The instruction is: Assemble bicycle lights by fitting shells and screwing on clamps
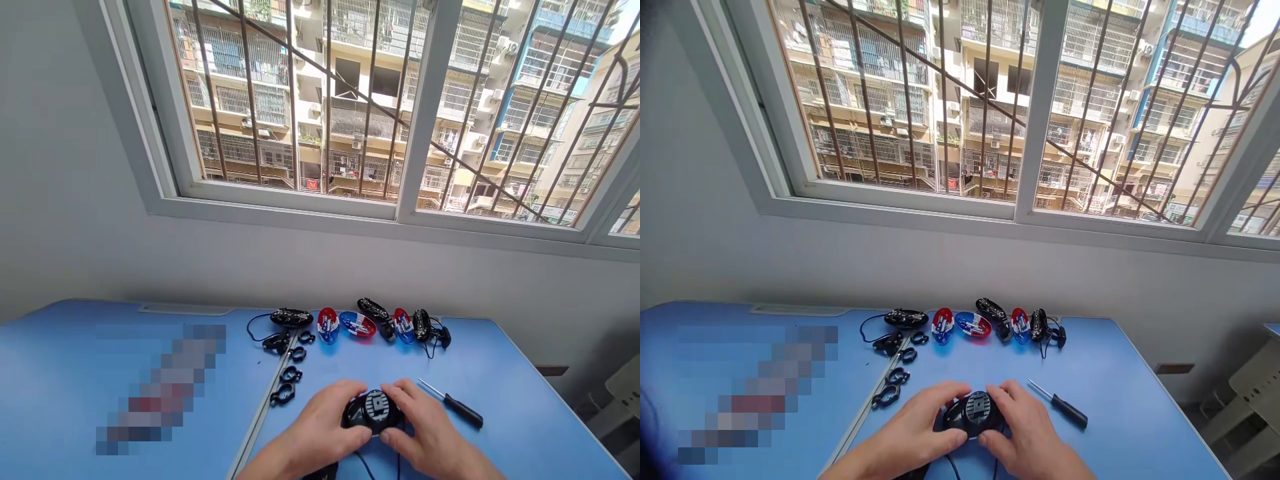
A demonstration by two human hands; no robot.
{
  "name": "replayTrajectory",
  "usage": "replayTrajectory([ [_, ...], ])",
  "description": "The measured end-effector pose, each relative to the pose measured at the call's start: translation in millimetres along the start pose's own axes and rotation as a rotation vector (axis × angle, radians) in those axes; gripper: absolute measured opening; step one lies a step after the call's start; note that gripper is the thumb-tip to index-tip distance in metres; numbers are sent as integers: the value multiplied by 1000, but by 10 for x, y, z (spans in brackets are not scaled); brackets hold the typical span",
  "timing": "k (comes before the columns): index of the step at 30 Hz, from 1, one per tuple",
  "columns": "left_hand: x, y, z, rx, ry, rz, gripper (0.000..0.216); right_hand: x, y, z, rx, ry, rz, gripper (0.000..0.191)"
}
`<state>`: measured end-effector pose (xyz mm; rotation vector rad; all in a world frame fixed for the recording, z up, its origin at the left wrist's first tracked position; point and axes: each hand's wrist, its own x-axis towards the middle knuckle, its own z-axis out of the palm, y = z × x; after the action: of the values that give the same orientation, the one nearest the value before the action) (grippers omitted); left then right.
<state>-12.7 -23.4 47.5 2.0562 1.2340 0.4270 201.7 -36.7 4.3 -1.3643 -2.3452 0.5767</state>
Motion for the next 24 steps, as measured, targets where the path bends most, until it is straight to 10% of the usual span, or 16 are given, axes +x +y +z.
replayTrajectory([
  [16,116,-193,175,-96,-30,145,48,44,58,-171,74,44,-35,50],
  [24,121,-224,273,12,56,262,49,608,-328,-371,-143,97,-212,35],
])
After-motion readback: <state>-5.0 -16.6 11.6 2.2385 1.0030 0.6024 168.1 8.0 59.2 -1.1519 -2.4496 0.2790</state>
